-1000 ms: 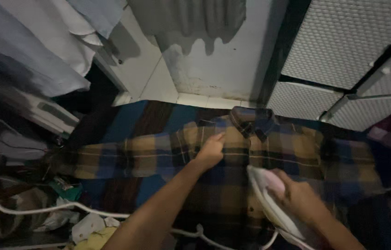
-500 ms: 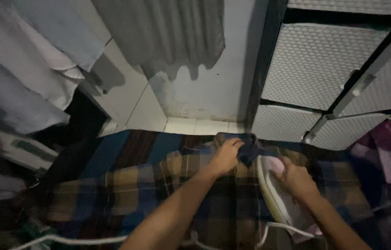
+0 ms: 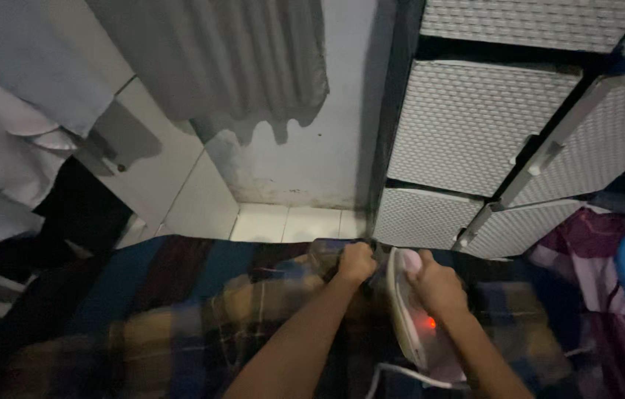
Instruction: The person irons a plaid shirt on a small ironing board. They repeatedly lift, reposition, and smooth the shirt, then use a handheld iron to press the fabric. The shirt is handled one at a time, with frequent adjustments to different sections.
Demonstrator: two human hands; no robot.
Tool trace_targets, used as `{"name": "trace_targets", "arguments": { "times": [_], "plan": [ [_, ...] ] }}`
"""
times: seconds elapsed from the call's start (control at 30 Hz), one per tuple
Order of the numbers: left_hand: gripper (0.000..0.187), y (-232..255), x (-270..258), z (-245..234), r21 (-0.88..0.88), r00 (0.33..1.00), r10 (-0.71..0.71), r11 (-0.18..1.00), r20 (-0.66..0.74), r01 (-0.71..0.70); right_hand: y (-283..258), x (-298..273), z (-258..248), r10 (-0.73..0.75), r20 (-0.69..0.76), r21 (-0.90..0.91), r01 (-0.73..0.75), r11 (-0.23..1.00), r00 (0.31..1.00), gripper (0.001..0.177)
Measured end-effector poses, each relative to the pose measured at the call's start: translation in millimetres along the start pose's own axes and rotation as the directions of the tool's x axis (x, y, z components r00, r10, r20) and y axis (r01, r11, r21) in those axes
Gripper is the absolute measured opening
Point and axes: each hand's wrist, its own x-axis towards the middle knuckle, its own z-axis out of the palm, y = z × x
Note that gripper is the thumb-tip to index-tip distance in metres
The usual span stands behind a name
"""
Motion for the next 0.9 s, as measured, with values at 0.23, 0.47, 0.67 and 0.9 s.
{"name": "trace_targets", "arguments": {
  "times": [0.23,0.47,0.67,0.9],
  "plan": [
    [0.017,-54,40,45,-0.020,0.996,-0.027,0.999,0.086,0.029,12,-8,17,-0.324,-0.259,0.087,0.356,0.930,0.910,0.054],
    [0.053,-19,-4,8,0.002,0.999,0.035,0.999,0.024,-0.035,-12,-4,-3,-0.025,-0.024,0.032,0.026,0.999,0.999,0.059],
    [0.074,40,-75,-48,0.027,0.992,0.121,0.992,-0.046,-0.120,31,-52,-19,0.158,-0.017,0.082,-0.156,0.984,0.987,0.059],
    [0.052,55,-179,-68,0.165,0.679,0.689,0.722,-0.253,-0.672,52,-148,-13,0.073,0.109,0.086,-0.083,0.993,0.991,0.064]
  ]
}}
